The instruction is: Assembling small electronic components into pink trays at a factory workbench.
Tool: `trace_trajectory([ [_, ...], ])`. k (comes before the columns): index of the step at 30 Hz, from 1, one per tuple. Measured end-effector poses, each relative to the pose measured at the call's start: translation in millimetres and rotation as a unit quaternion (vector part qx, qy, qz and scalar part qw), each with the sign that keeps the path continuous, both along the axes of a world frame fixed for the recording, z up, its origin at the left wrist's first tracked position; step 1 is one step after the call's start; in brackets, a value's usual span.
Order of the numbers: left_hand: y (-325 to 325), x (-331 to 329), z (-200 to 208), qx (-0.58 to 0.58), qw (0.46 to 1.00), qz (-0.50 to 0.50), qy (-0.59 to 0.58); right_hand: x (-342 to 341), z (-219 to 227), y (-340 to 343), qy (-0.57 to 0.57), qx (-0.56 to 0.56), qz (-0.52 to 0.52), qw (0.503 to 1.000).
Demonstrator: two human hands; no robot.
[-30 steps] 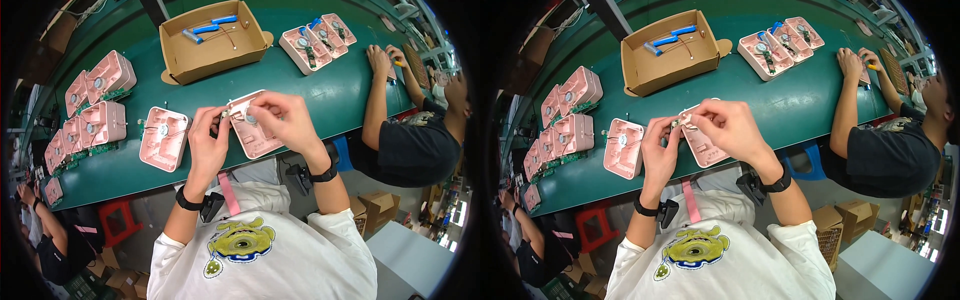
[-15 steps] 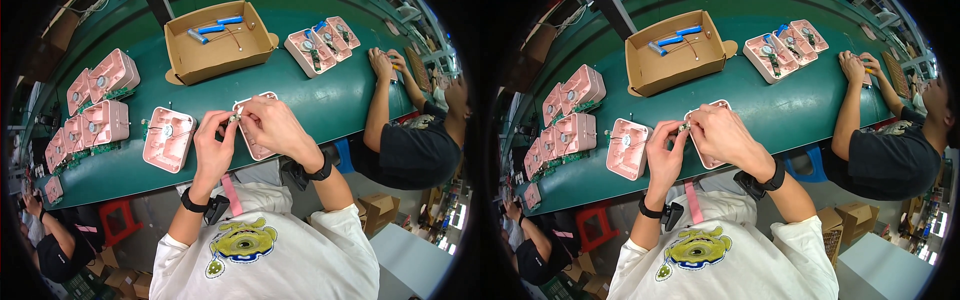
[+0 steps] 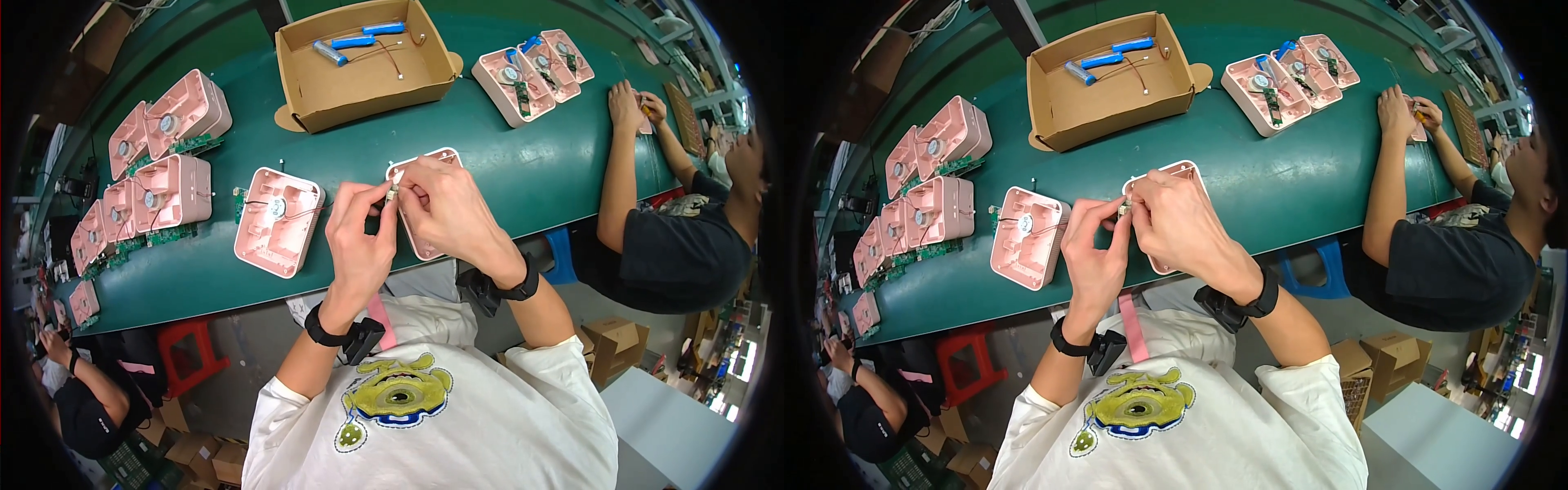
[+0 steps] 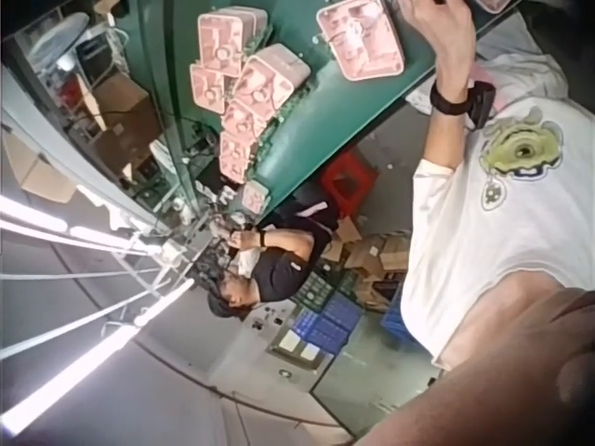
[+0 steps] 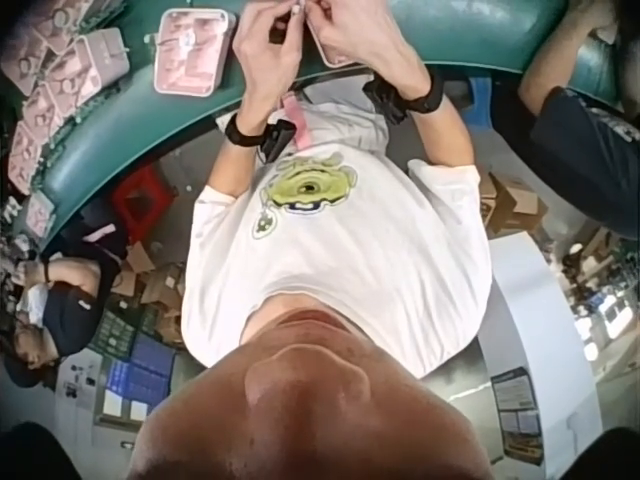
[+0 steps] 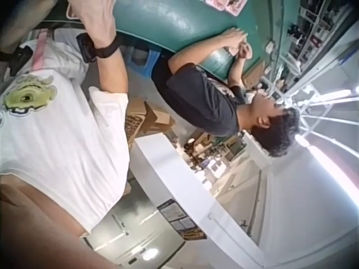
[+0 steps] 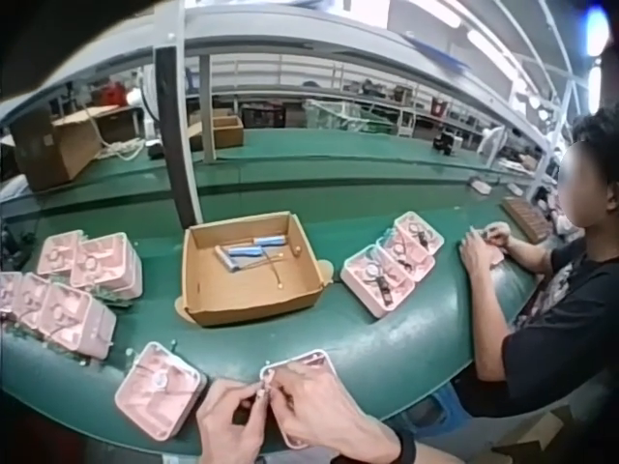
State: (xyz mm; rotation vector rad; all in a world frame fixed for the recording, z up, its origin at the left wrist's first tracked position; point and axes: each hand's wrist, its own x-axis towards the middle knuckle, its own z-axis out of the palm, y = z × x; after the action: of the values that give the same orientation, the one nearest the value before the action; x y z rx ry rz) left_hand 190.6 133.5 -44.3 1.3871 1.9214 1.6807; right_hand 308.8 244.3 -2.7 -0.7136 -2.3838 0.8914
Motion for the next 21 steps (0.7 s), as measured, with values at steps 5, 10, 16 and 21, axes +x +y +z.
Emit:
trace_trajectory([
  [5,0,-2,-1,0.020,1.000,-0.006,0.007,-2,0,2,-0.013,0.012,0.005,1.000],
  [10,1,-6,3,0.013,1.000,-0.012,0.010,-4,7,5,-0.044,0.014,0.008,0.999],
  [16,-8,-5,-4,-0.015,1.000,0.010,-0.013,-30,64,63,-0.139,0.114,0.054,0.982],
  [21,-3,4,-5,0.014,0.999,-0.008,-0.046,-97,50,188,-0.248,0.360,0.010,0.899],
])
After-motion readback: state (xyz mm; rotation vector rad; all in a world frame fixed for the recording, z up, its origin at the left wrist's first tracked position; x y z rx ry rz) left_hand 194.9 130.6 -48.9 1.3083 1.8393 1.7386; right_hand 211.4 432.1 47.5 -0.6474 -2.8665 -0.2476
